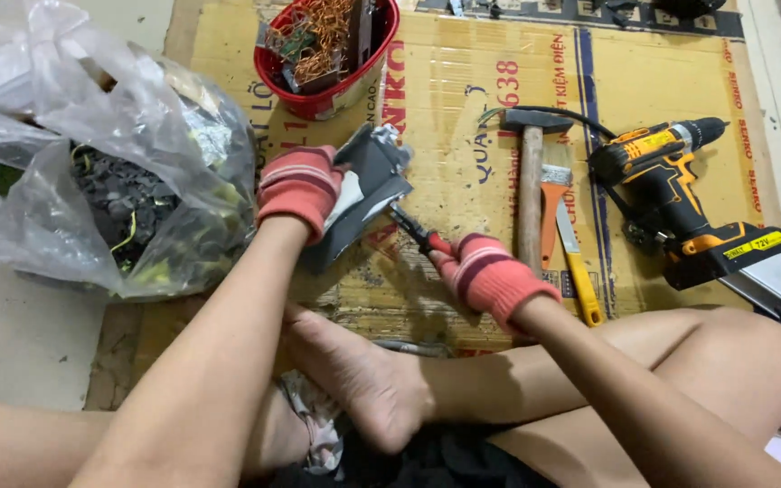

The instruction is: Dismantling an electronic component to extract wires and parts using pliers and a hammer.

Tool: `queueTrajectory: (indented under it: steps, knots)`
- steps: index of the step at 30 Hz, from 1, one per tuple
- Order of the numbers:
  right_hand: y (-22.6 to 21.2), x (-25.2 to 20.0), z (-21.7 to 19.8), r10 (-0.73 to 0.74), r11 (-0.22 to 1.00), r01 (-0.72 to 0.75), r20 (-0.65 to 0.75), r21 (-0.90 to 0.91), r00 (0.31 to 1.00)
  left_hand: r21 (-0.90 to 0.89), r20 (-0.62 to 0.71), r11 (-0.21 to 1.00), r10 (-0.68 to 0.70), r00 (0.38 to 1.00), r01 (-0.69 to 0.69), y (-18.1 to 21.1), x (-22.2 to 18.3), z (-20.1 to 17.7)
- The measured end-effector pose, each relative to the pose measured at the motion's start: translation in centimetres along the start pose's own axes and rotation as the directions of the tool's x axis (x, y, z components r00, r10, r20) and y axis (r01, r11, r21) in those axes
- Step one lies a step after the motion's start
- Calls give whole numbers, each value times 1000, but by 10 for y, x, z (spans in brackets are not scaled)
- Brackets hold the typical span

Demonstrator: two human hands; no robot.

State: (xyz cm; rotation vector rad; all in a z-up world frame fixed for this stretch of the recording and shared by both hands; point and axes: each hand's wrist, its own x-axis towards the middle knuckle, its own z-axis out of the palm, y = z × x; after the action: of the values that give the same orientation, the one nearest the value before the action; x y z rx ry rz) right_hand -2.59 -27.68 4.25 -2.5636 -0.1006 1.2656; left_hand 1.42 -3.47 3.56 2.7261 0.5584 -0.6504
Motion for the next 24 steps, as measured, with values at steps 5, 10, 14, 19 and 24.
queueTrajectory:
  steps: [5,10,14,19,24]
  knots:
    - [-20,-19,-19,26,997,-26,0,-79,1000,-12,10,1000,0,1000,1,14,-16,8]
    - [-31,16,-17,-1,996,-2,-42,-86,999,-14,10,1000,-8,1000,8,21,-23,4]
    - [-30,27,-14,-24,999,22,-49,-48,999,-83,60,996,17,998,-12,20,-40,-15]
    - [-24,30,-10,-46,999,47,-52,14,998,-183,46,968,-168,985,174,10,-12,0]
    - [-18,49,0,-30,999,31,-32,27,999,-360,36,854,-390,920,376,19,-21,-13]
